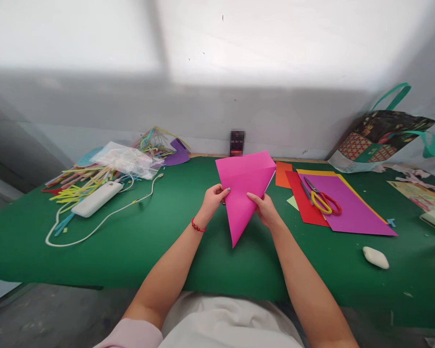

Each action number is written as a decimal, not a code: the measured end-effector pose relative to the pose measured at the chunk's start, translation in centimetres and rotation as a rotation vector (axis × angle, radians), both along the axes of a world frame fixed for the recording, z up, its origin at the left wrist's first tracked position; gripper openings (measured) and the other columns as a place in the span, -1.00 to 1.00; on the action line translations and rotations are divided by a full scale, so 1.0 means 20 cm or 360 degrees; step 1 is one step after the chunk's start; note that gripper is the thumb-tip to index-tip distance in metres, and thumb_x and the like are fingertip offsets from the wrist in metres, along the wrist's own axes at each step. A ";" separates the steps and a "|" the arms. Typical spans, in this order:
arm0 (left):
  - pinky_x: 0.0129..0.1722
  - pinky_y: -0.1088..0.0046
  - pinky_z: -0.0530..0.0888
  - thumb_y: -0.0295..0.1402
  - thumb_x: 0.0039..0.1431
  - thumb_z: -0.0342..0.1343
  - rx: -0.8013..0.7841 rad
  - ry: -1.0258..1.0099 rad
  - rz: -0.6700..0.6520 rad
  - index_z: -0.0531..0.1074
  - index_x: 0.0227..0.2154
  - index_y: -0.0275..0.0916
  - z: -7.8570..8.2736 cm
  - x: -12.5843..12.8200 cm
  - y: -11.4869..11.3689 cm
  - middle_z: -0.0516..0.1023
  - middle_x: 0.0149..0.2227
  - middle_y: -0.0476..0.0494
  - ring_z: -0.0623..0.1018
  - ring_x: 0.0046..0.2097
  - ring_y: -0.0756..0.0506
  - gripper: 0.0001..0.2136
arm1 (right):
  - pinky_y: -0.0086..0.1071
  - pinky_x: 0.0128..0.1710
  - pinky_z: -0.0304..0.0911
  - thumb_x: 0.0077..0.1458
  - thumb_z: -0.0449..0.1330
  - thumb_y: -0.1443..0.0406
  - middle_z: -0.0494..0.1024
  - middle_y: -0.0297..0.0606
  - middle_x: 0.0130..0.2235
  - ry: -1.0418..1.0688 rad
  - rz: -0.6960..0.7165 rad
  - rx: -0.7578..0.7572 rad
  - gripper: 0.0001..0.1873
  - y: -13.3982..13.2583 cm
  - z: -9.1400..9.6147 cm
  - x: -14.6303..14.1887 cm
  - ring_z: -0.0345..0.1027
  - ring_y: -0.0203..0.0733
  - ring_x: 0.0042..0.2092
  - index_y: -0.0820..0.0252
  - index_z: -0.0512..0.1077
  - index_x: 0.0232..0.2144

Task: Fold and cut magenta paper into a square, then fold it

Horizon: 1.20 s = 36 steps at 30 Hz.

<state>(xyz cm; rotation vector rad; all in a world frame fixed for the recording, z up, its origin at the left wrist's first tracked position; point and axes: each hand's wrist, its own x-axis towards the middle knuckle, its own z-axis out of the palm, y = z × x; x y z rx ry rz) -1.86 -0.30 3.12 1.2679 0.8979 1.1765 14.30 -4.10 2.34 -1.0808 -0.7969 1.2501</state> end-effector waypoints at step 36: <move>-0.48 0.50 0.34 -0.20 -0.17 0.19 -0.0001 0.0107 -0.0166 0.33 -0.53 -0.28 -0.01 0.02 -0.01 0.37 -0.52 0.00 0.37 -0.47 0.03 -0.75 | -0.47 -0.49 0.32 -0.32 0.33 0.32 0.56 -0.31 -0.40 0.0300 -0.0355 0.0026 -0.72 0.02 0.03 0.04 0.39 -0.27 -0.41 0.24 0.47 -0.42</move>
